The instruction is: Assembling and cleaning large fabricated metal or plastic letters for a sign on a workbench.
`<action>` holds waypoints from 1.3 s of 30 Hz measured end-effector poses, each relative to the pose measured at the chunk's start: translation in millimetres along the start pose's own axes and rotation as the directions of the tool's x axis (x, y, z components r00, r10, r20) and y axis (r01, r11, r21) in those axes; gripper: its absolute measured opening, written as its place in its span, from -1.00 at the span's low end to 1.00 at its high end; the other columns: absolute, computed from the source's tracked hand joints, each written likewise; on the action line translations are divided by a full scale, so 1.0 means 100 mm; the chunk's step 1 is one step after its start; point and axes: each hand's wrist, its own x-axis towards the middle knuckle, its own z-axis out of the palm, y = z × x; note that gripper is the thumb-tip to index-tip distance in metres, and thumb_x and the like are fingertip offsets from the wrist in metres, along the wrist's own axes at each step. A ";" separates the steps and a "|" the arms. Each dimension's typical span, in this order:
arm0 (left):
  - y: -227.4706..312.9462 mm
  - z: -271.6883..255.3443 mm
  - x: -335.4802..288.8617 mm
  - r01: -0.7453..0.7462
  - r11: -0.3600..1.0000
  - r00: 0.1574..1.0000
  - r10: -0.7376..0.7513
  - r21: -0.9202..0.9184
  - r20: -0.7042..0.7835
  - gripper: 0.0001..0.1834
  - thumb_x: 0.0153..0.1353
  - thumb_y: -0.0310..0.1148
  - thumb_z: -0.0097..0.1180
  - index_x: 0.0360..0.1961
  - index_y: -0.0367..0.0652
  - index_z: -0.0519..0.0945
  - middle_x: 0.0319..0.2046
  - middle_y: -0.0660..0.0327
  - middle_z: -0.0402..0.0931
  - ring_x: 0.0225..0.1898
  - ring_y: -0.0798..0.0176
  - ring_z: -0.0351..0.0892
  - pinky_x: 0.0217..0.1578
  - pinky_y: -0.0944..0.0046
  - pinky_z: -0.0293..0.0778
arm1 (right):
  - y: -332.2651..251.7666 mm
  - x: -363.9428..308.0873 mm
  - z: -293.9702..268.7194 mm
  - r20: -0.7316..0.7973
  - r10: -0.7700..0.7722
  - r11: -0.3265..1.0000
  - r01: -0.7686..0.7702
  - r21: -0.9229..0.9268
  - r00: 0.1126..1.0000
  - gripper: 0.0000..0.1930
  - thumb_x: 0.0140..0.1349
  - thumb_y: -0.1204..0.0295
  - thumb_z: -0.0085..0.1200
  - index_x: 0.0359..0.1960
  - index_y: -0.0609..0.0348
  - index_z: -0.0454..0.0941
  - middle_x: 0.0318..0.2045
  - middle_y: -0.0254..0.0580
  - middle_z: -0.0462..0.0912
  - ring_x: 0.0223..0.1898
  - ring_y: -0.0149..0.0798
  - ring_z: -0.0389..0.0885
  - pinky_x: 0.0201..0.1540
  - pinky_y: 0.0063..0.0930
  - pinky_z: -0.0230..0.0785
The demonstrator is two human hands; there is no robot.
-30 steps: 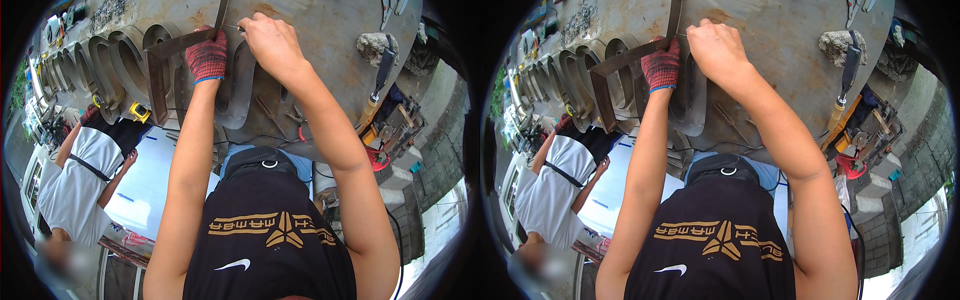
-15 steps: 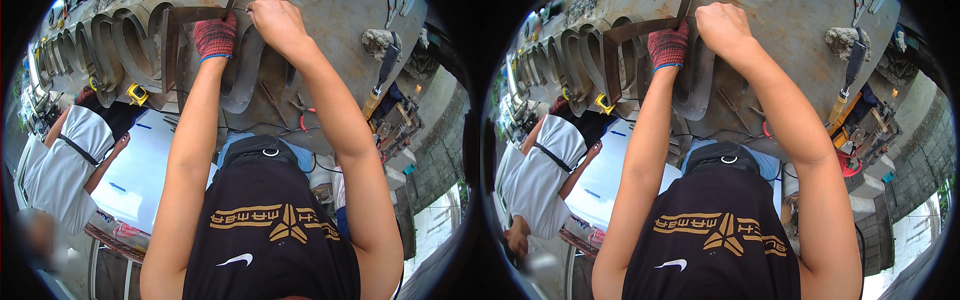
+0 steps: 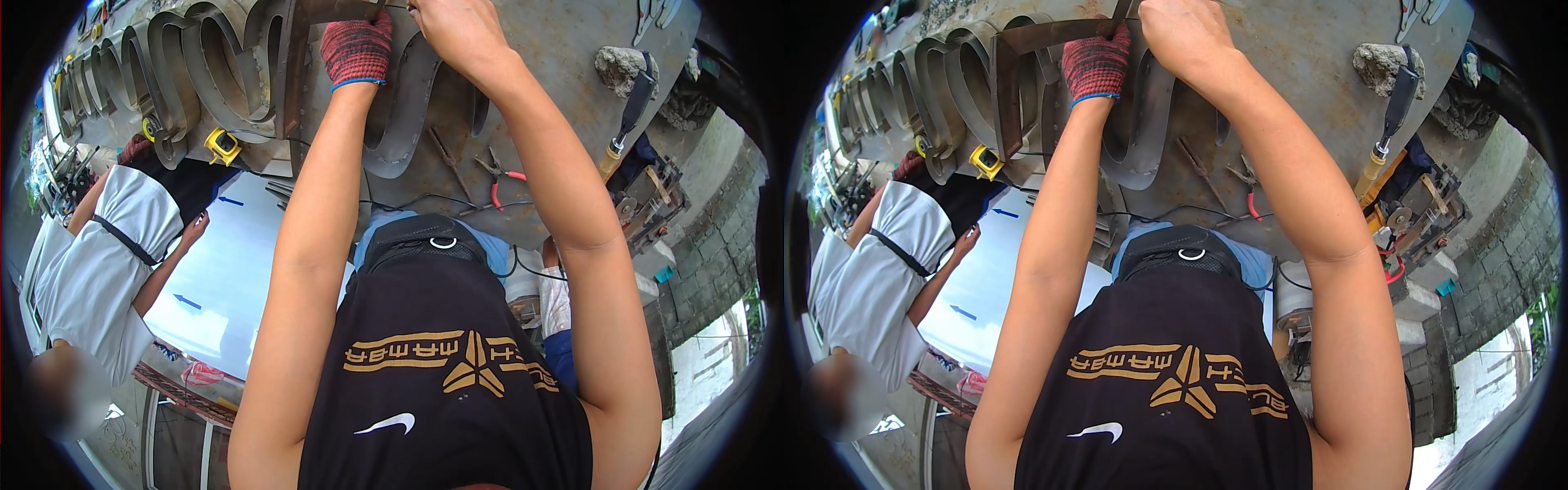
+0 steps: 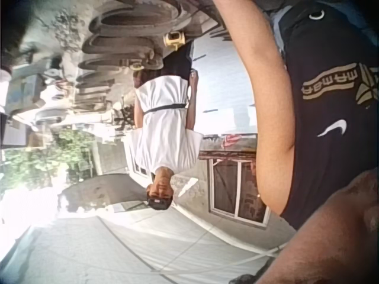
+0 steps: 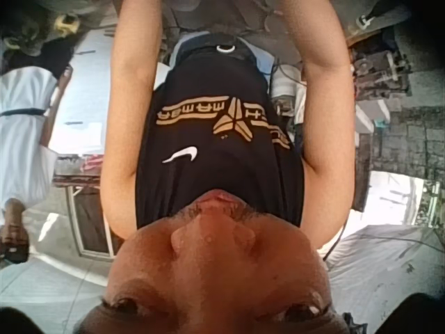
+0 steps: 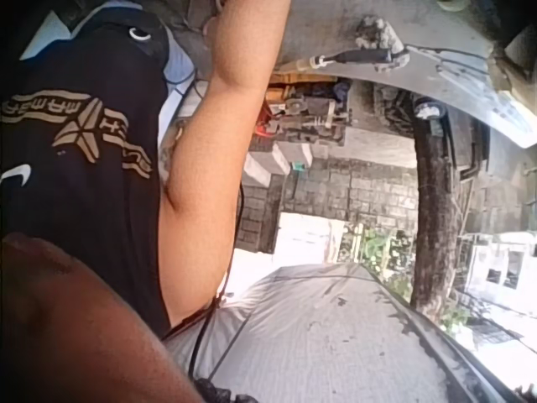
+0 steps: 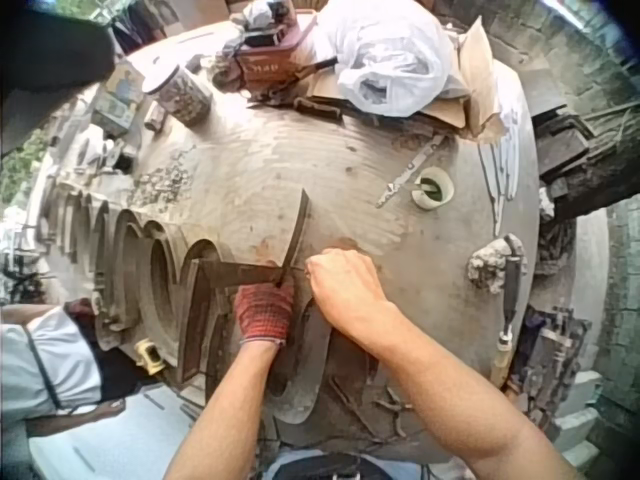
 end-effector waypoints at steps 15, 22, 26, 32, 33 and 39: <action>-0.03 0.02 0.03 0.104 0.994 0.988 -0.101 -0.023 0.117 -0.53 0.20 0.09 0.19 -0.15 -0.09 0.73 -0.23 -0.06 0.70 -0.14 -0.23 0.66 -0.11 -0.07 0.58 | -0.12 0.04 -0.11 0.087 0.043 0.996 -0.036 -0.076 0.995 -0.80 0.15 0.44 0.03 -0.49 0.29 0.67 -0.43 0.18 0.68 -0.32 0.18 0.71 -0.22 0.00 0.57; -0.06 0.03 0.04 -0.045 0.998 0.998 0.047 -0.037 0.045 -0.53 0.21 0.07 0.19 -0.13 -0.11 0.72 -0.24 -0.05 0.71 -0.15 -0.20 0.67 -0.11 -0.05 0.58 | -0.05 -0.01 -0.06 -0.010 -0.011 0.999 0.010 -0.045 1.000 -0.81 0.13 0.46 0.04 -0.49 0.30 0.68 -0.41 0.17 0.69 -0.32 0.16 0.72 -0.23 -0.03 0.58; -0.08 -0.04 0.00 0.059 0.997 0.996 -0.055 -0.053 0.076 -0.53 0.21 0.07 0.20 -0.12 -0.12 0.72 -0.23 -0.05 0.71 -0.14 -0.20 0.67 -0.09 -0.03 0.57 | -0.18 -0.01 -0.20 0.015 -0.029 0.998 0.029 -0.048 0.999 -0.81 0.13 0.46 0.06 -0.49 0.30 0.68 -0.41 0.16 0.69 -0.33 0.15 0.73 -0.24 -0.05 0.60; 0.08 -0.06 0.02 0.032 0.994 0.995 -0.022 -0.100 0.094 -0.52 0.23 0.10 0.19 -0.18 -0.13 0.73 -0.26 -0.06 0.70 -0.14 -0.20 0.67 -0.11 -0.04 0.58 | -0.09 -0.02 -0.16 0.043 0.013 0.998 -0.011 -0.065 0.999 -0.82 0.12 0.45 0.08 -0.49 0.29 0.69 -0.42 0.16 0.70 -0.34 0.12 0.74 -0.26 -0.06 0.61; 0.04 -0.05 0.02 0.033 0.995 0.996 -0.025 -0.096 0.088 -0.52 0.23 0.10 0.19 -0.18 -0.13 0.73 -0.26 -0.06 0.70 -0.14 -0.20 0.67 -0.11 -0.04 0.58 | -0.14 0.02 -0.17 0.060 0.009 0.998 -0.005 -0.069 0.998 -0.81 0.12 0.45 0.08 -0.50 0.29 0.69 -0.42 0.16 0.70 -0.35 0.12 0.74 -0.26 -0.06 0.61; -0.03 -0.03 0.01 -0.005 0.999 0.999 0.007 -0.049 0.041 -0.55 0.25 0.07 0.18 -0.18 -0.12 0.73 -0.23 -0.05 0.71 -0.14 -0.20 0.67 -0.11 -0.04 0.57 | -0.19 -0.04 -0.24 0.005 -0.026 0.999 0.026 -0.039 1.000 -0.81 0.12 0.46 0.07 -0.50 0.30 0.69 -0.43 0.18 0.70 -0.35 0.12 0.75 -0.26 -0.06 0.61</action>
